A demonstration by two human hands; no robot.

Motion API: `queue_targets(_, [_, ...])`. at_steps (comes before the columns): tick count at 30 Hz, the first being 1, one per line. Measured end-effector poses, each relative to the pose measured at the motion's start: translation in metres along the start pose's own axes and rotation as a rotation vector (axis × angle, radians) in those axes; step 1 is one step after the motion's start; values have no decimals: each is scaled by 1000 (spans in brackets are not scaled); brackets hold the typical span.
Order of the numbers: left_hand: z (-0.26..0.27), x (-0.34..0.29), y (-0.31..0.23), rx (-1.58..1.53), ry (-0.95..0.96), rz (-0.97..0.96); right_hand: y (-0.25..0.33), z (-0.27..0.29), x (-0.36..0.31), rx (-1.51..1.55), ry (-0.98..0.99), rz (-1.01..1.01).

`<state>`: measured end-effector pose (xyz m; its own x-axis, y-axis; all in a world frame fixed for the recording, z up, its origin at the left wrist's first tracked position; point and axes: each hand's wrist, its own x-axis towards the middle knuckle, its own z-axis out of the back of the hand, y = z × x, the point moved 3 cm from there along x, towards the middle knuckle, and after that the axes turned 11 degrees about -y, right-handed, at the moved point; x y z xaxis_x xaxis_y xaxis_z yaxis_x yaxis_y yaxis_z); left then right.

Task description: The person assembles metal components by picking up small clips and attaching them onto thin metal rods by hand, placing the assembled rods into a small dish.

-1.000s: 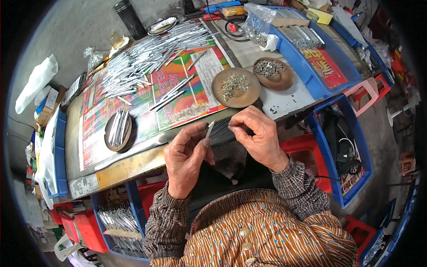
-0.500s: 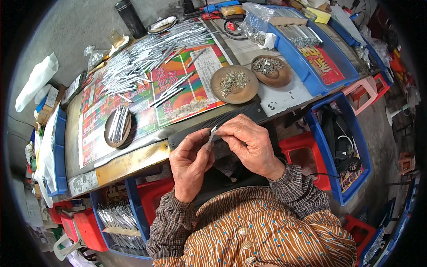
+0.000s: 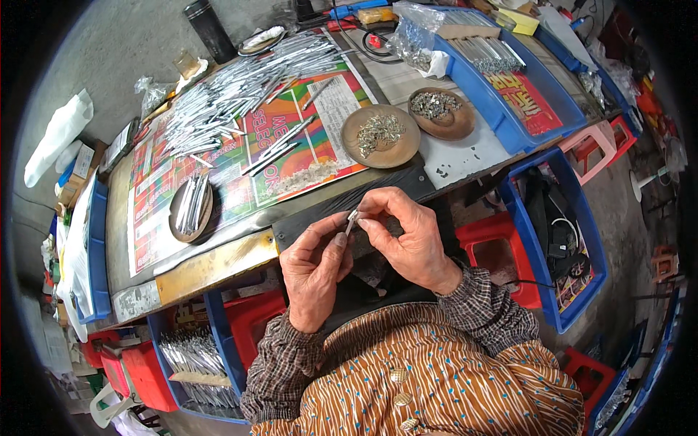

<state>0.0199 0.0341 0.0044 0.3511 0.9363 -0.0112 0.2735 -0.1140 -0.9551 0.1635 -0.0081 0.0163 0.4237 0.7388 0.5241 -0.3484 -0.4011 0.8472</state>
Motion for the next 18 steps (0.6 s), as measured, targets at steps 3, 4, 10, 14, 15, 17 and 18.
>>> queue_targets(3, [0, -1, 0, 3, -10, 3, 0, 0, 1, -24, 16, 5])
queue_targets(4, [0, -2, 0, 8, -18, 6, 0, 0, 1, -32, 14, 2])
queue_targets(10, [0, -1, 2, 75, -25, -74, 1, -1, 1, -37, 8, -8])
queue_targets(14, [2, 0, 6, 134, -41, -188, -2, -2, 1, -96, -7, 89])
queue_targets(15, [2, -1, 4, 246, -50, -256, -2, -3, 0, -96, -7, 88])
queue_targets(17, [4, 0, 4, 360, -59, -324, 0, -3, 0, -130, -27, 142])
queue_targets(18, [5, 0, 5, 412, -66, -363, -1, -4, 0, -130, -27, 142])
